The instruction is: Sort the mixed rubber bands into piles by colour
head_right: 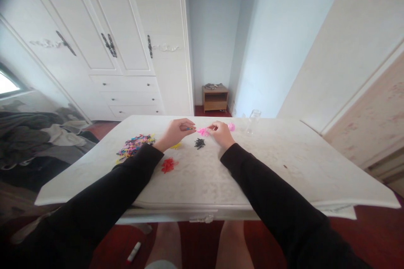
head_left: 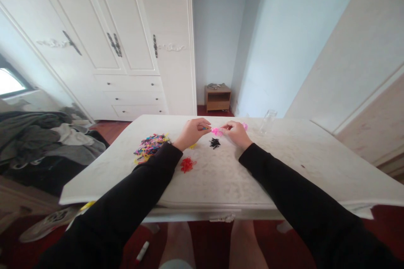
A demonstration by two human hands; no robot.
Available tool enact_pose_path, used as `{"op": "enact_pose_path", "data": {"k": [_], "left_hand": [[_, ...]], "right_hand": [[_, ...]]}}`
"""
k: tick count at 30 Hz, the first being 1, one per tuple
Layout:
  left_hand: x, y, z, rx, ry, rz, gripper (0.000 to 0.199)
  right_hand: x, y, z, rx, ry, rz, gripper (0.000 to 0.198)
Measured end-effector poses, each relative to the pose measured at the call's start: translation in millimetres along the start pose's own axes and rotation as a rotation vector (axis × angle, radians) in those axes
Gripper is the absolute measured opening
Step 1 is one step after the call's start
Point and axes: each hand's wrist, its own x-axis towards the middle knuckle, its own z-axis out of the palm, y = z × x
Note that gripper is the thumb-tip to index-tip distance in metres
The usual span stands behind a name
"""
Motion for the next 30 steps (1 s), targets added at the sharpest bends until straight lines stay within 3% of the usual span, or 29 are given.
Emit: {"op": "enact_pose_path", "data": {"k": [8,16,24,30], "left_hand": [[0,2,2,-0.076,-0.034,-0.037,0.027],[-3,7,4,-0.128,-0.101,-0.040,0.036],[-6,12,5,0.004,-0.129,0.016,0.021],[-5,17,4,0.070,-0.113,0.041,0.009]], "right_hand": [[0,-1,2,-0.003,-0.027,-0.024,0.014],[-10,-36,-2,0.111,-0.061,-0.282,0.019],[-13,-44,0,0.103,-0.108,-0.279,0.021],[-14,-44,2,0.094,-0.047,-0.233,0.019]]}}
